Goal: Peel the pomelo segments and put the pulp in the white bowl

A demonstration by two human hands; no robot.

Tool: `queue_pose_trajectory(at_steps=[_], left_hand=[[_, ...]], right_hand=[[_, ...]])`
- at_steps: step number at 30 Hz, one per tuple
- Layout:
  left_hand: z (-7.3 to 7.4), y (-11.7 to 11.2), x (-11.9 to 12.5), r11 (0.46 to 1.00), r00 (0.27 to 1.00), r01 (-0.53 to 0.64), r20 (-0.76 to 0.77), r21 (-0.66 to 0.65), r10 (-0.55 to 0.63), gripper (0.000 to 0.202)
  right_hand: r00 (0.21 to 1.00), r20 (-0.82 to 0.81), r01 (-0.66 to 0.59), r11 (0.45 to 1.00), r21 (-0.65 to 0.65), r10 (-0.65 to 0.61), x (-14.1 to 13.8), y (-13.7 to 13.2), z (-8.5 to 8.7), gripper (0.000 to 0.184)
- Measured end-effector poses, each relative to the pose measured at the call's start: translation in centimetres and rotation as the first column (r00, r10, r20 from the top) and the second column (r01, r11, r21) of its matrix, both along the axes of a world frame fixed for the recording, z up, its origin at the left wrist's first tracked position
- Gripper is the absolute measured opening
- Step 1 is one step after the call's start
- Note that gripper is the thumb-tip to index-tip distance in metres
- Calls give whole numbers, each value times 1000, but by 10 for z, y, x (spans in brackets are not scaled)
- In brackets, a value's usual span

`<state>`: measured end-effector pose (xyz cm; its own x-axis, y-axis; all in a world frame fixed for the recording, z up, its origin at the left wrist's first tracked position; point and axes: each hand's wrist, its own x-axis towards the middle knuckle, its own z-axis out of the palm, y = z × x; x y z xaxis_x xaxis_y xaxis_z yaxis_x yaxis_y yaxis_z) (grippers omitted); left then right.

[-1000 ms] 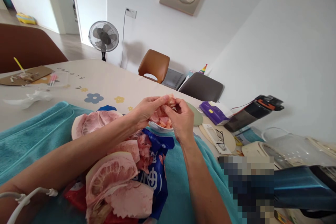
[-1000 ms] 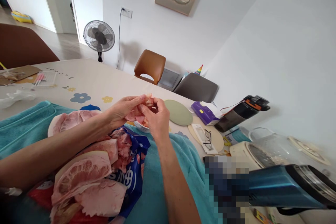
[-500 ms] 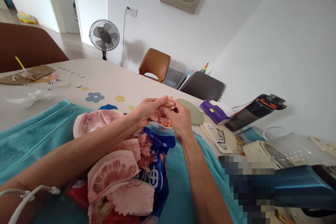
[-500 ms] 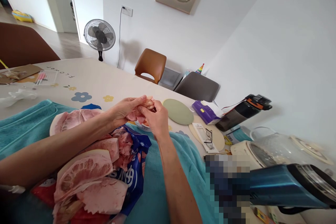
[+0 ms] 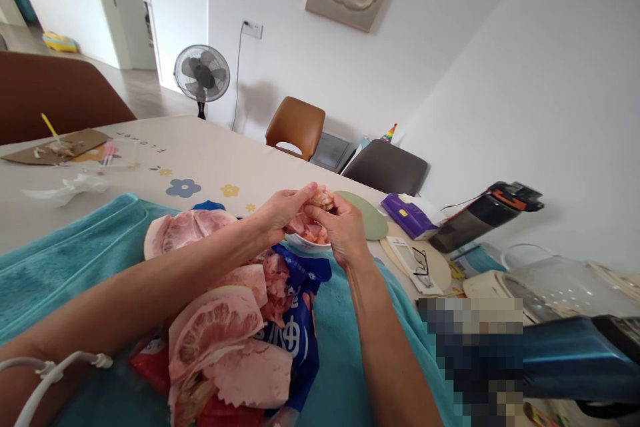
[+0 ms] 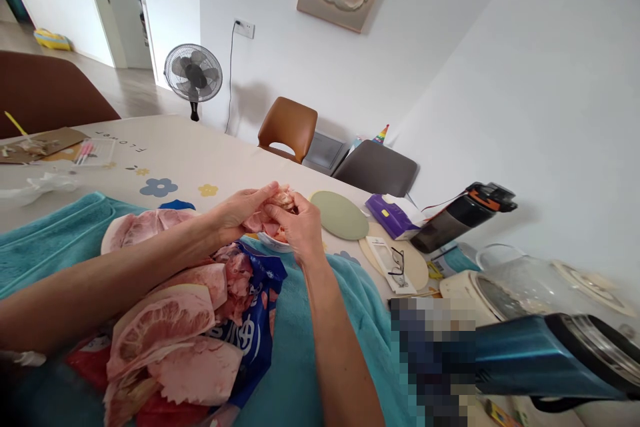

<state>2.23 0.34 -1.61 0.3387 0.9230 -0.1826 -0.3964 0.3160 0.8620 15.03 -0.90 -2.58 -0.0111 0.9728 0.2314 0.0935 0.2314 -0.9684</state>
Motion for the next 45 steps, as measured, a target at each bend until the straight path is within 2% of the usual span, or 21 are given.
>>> queue_pose_trajectory(at_steps=[5,10,13,17,21,25,31,36,39,42,45], left_hand=[[15,8,-1,1000,998,-7,-61,8,7,36],[24,21,-2,991,991,102,-99,82,-94,33],[27,29,-2,980,981,157,-136,125,-140,35],[26,37,-1,968,950,203,-269,148,-158,43],[16,40,-1,965,906,211,-402,153,-134,45],[8,44,-5,967,928,202,-345,157,-138,43],[10,45,-4,960,958,232,-207,160,-197,37],[14,41,-4,935,957,244,-218,257,-190,41],[21,40,-7,899,924,323,-304,296,-232,43],[25,39,-7,892,895,365,-365,265,-258,40],[24,39,-4,912,896,361,-343,196,-281,38]], right_hand=[[998,-6,61,993,102,-61,0,0,0,22],[996,-18,92,982,164,-90,3,1,2,20],[999,-47,29,991,130,-23,7,3,3,26],[996,-75,-40,997,69,45,9,6,3,35],[1000,26,6,1000,14,-6,5,6,-2,36],[985,129,110,994,27,-112,-4,4,-5,31],[960,172,192,967,168,-221,-8,2,-4,25],[980,133,125,979,161,-147,-2,1,1,23],[972,197,94,979,183,-130,3,0,9,25],[943,301,88,977,196,-145,6,-2,14,20],[936,313,99,973,207,-162,4,-1,11,16]])
